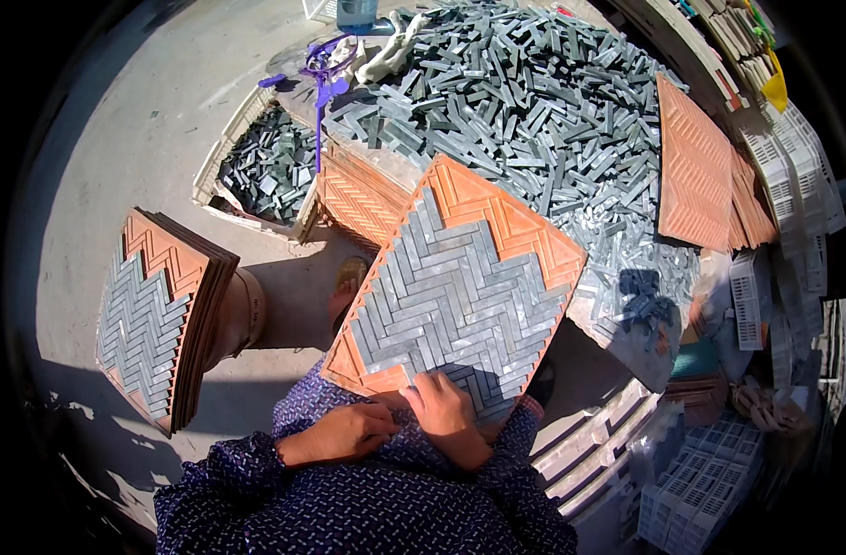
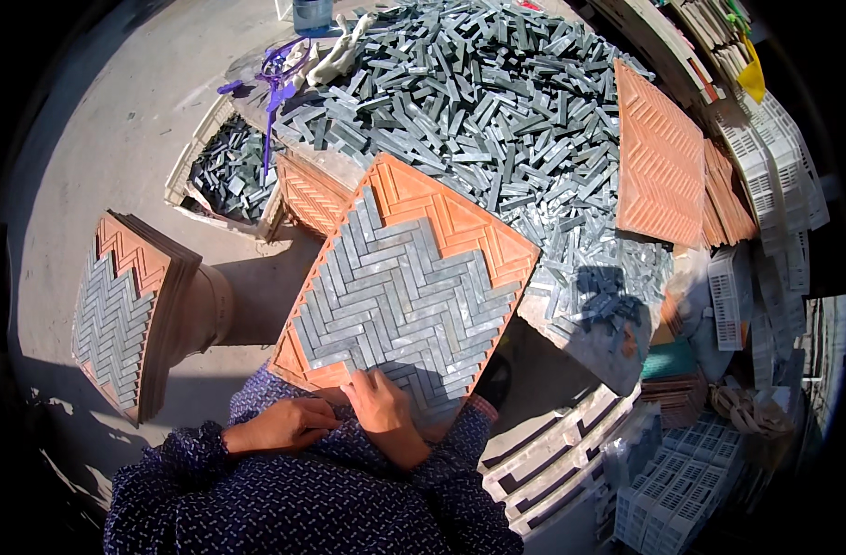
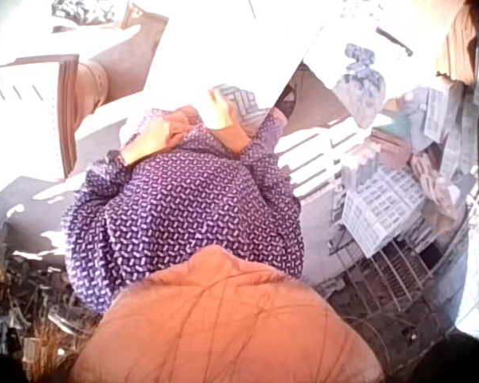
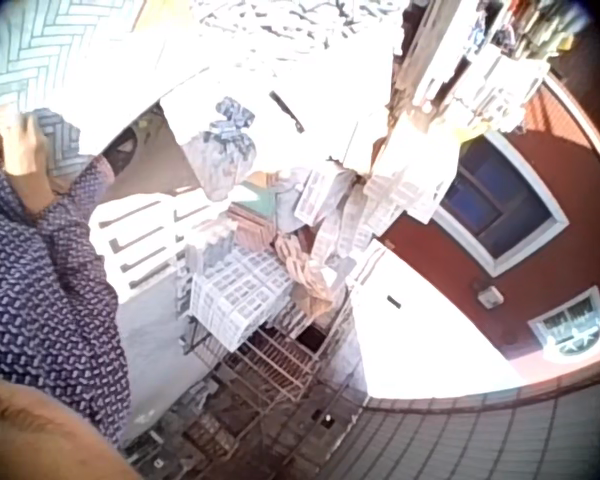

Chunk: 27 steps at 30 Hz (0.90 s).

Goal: The person arranges small rectangular tiles onto a square board in a herringbone pattern. They pick tiles from a large pile and place them one by one, completing the pattern on one board before moving to another.

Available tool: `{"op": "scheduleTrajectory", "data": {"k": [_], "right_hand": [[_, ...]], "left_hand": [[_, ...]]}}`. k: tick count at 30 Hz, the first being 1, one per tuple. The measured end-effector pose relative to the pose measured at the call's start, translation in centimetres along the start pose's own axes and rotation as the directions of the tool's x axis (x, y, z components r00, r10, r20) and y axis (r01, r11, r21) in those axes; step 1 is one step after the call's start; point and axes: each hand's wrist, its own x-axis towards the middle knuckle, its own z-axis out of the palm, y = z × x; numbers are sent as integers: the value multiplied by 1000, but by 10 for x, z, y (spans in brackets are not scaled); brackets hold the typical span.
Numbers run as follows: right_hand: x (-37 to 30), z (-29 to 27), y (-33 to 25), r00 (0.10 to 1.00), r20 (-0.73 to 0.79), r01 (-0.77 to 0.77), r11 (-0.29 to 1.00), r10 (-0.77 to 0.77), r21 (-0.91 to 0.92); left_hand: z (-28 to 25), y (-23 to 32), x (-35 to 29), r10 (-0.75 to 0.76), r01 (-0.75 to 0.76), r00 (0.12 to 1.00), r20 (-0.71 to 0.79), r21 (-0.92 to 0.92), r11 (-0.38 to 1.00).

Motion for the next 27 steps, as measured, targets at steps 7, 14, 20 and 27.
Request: {"op": "scheduleTrajectory", "data": {"k": [7,14,20,27], "right_hand": [[6,-1,2,1000,-17,0,999,0,34],[10,-51,45,932,-286,-136,945,224,297],[22,-108,121,790,-506,-236,933,347,271],[44,-138,197,839,-523,-256,956,148,-141]], "left_hand": [[1,2,-4,37,-37,999,-3,18,999],[-1,4,3,-23,22,986,-164,-6,1000],[0,6,13,7,3,989,-150,62,998],[3,-7,20,-53,29,974,-221,-110,993]]}}
